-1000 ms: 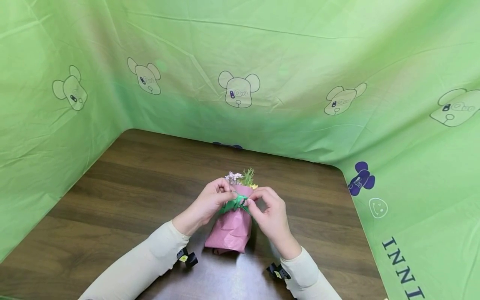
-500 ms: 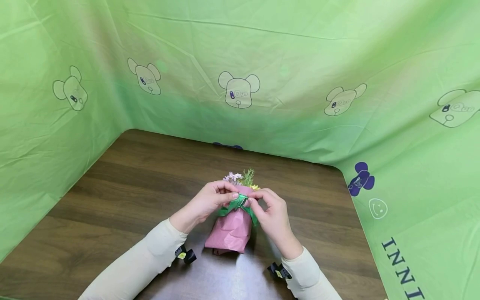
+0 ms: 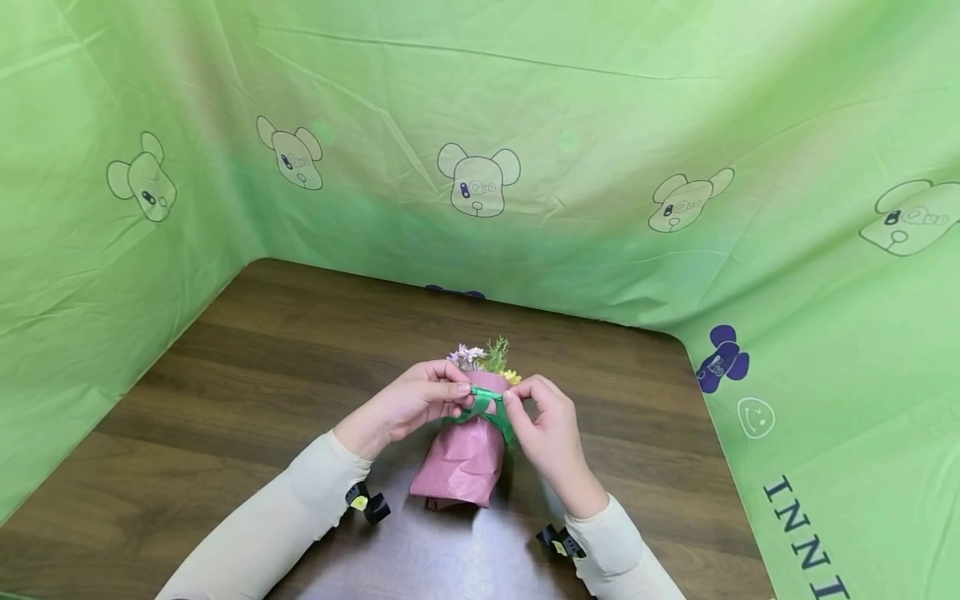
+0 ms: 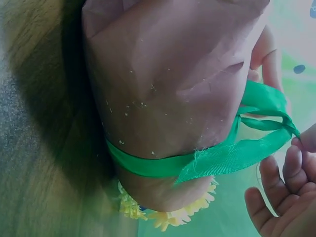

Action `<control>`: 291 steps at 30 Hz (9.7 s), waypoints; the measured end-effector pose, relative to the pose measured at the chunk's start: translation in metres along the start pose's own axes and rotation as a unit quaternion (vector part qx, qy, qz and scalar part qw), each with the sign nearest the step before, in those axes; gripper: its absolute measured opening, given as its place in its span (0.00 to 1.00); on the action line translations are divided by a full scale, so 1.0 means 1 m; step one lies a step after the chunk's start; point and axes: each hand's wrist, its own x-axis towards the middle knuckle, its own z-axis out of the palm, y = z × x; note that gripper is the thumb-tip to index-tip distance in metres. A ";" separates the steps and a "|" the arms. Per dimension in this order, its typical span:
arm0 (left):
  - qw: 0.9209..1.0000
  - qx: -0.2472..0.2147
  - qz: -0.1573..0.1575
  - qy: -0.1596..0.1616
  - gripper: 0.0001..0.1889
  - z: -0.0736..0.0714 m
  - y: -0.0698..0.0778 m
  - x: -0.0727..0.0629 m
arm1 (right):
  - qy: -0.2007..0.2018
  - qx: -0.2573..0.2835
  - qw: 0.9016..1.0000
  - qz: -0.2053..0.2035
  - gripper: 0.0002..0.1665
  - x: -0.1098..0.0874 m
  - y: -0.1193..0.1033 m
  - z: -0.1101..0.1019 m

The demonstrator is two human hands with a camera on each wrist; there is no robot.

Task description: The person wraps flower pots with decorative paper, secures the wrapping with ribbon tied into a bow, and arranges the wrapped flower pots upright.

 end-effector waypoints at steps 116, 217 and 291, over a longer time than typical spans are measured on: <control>0.945 0.320 -0.047 0.038 0.03 -0.054 0.027 -0.008 | -0.385 -0.125 0.914 0.039 0.11 0.017 0.036 -0.067; 0.923 0.367 -0.110 0.016 0.04 -0.057 0.017 -0.010 | -0.400 -0.025 0.898 0.180 0.06 0.008 0.036 -0.060; 0.866 0.480 0.061 0.127 0.34 0.006 0.013 -0.013 | -0.160 0.080 0.947 0.268 0.28 0.004 0.012 -0.019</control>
